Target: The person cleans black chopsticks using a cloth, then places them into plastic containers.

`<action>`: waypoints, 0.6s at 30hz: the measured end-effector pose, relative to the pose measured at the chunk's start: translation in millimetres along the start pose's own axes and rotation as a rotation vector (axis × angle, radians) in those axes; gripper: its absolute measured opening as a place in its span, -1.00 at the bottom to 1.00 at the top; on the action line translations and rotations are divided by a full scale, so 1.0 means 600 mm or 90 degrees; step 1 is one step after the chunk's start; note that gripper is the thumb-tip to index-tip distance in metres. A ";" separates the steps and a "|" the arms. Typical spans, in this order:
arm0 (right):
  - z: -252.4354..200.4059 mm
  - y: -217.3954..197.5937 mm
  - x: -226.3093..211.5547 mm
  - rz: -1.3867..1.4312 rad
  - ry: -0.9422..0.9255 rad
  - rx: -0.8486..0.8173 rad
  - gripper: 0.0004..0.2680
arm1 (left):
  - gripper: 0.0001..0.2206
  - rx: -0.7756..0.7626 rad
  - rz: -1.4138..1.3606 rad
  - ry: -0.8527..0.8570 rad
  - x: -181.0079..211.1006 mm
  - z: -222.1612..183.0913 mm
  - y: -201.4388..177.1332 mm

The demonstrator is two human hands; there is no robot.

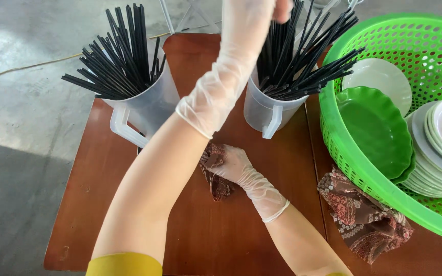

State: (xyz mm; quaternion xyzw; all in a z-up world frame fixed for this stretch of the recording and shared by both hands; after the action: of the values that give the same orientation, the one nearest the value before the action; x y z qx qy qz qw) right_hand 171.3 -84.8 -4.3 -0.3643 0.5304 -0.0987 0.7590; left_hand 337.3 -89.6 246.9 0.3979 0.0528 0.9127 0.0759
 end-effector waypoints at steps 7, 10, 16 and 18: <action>-0.003 -0.009 -0.012 0.053 0.015 -0.004 -0.70 | -0.39 -0.052 0.017 0.012 0.018 -0.060 -0.017; -0.001 -0.005 -0.004 0.022 0.016 0.010 -0.67 | -0.40 -0.060 0.007 -0.010 0.020 -0.073 -0.028; -0.004 0.028 0.056 0.059 0.089 -0.007 -0.64 | -0.44 -0.041 0.214 0.087 0.098 -0.162 -0.029; -0.004 0.022 0.053 0.096 0.024 0.029 -0.62 | -0.46 -0.055 0.331 0.128 0.138 -0.204 -0.026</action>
State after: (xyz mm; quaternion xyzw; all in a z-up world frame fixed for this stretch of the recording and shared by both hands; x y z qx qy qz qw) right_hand 179.6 -93.6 -36.6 -0.3039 0.5683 -0.0600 0.7622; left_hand 193.5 -63.8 220.9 0.3019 -0.0823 0.9380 -0.1494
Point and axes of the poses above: each hand's wrist, its own z-axis towards the middle knuckle, its own y-axis out of the palm, x = y × z, the point moved 10 cm from there along z, towards the middle knuckle
